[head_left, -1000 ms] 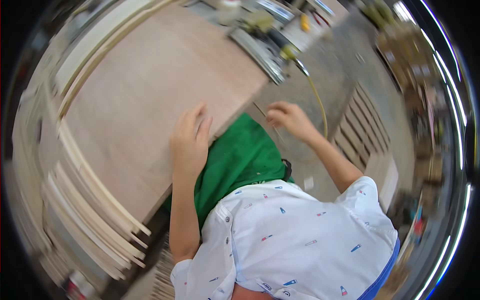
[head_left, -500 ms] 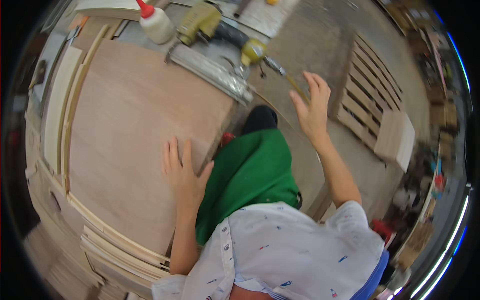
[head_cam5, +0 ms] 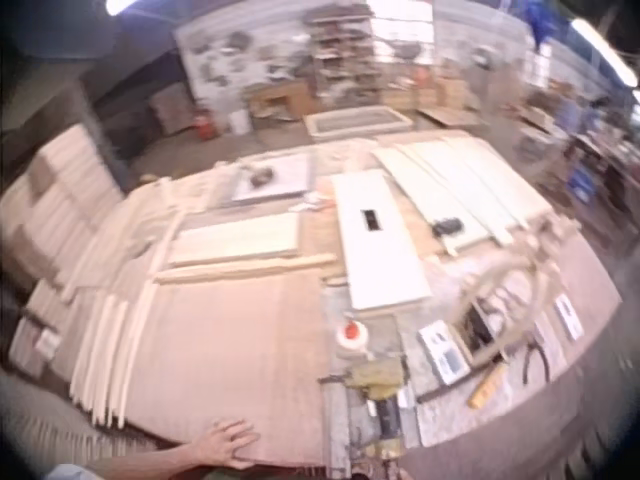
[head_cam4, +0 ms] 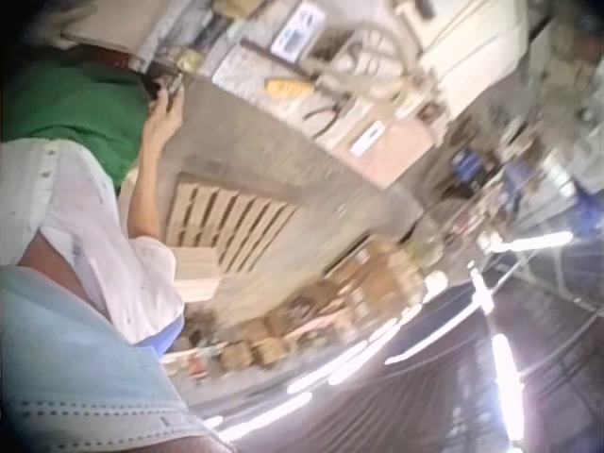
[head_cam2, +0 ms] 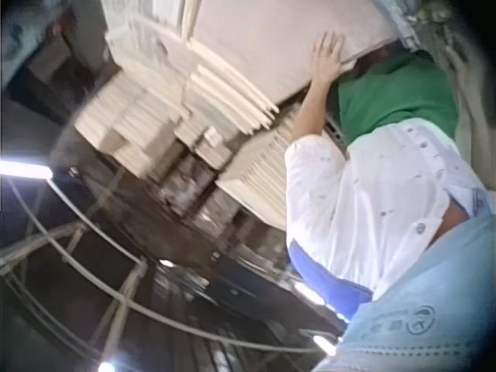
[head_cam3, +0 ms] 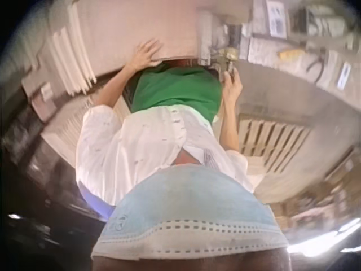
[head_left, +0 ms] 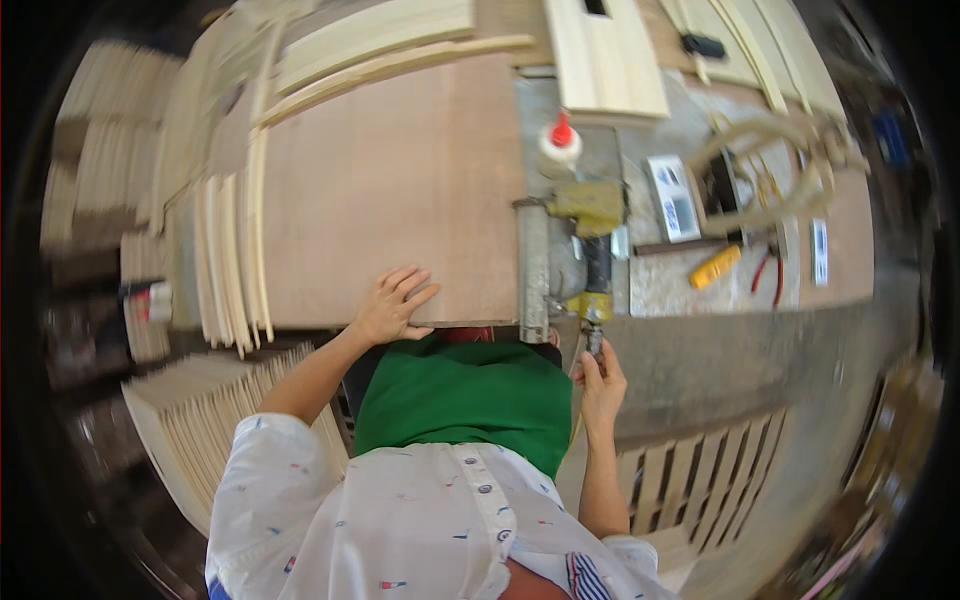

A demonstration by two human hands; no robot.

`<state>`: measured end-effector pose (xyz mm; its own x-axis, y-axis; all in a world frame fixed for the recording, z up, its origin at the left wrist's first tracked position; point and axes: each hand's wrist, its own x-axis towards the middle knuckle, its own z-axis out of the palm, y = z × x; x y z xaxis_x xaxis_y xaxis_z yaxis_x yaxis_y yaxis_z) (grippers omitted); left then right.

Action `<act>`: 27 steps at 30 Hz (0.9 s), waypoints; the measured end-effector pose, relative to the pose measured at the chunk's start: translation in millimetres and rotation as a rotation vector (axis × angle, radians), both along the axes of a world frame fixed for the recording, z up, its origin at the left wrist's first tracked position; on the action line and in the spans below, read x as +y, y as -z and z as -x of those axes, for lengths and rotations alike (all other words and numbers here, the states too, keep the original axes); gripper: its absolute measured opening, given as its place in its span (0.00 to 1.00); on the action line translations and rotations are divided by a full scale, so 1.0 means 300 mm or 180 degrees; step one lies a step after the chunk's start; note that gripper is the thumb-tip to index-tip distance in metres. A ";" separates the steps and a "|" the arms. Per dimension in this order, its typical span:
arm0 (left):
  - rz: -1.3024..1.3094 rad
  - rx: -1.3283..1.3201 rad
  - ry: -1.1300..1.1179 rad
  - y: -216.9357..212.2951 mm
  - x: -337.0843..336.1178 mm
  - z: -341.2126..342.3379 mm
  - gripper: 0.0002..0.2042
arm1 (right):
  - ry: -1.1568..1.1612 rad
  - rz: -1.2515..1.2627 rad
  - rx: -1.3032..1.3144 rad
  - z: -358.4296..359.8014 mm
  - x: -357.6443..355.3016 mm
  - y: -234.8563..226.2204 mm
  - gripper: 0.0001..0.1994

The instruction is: The recorder applies glue to wooden boards and uses a pneumatic nail gun to assemble furniture components at a factory station.

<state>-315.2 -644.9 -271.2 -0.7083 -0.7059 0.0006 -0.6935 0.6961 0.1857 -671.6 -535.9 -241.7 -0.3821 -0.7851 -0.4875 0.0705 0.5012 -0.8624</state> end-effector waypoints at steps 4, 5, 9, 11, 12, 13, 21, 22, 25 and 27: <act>0.0109 0.0030 -0.0312 0.002 0.023 -0.024 0.37 | -0.0425 0.0039 -0.0073 0.078 -0.040 0.037 0.15; 0.0170 -0.0015 -0.0290 -0.002 0.028 -0.025 0.37 | -0.0654 -0.0061 -0.0099 0.098 -0.053 0.028 0.15; 0.0173 0.0114 -0.0319 0.018 0.038 -0.023 0.36 | -0.1303 -0.0159 0.0018 0.179 -0.056 0.031 0.14; 0.0239 0.0287 -0.0314 0.027 0.025 -0.046 0.36 | -0.1569 -0.0236 0.0013 0.197 -0.058 0.029 0.12; 0.0272 0.0307 -0.0289 0.025 0.042 -0.043 0.36 | -0.1755 -0.0384 -0.0011 0.206 -0.068 0.014 0.10; 0.0306 0.0321 -0.0255 0.022 0.051 -0.040 0.37 | -0.1854 -0.0345 0.0009 0.209 -0.077 0.001 0.10; 0.0373 0.0345 -0.0478 0.015 0.063 -0.027 0.39 | -0.1950 -0.0167 0.0359 0.195 -0.085 0.008 0.09; 0.0405 0.0331 -0.0531 0.014 0.072 -0.014 0.39 | -0.1974 -0.0166 0.0392 0.202 -0.087 0.015 0.09; 0.0505 0.0058 -0.1273 0.007 0.186 0.065 0.39 | -0.2220 -0.0005 0.0271 0.201 -0.094 0.047 0.09; 0.0600 -0.0167 -0.2343 0.037 0.293 0.170 0.33 | -0.2488 -0.0098 0.0537 0.175 -0.119 0.033 0.08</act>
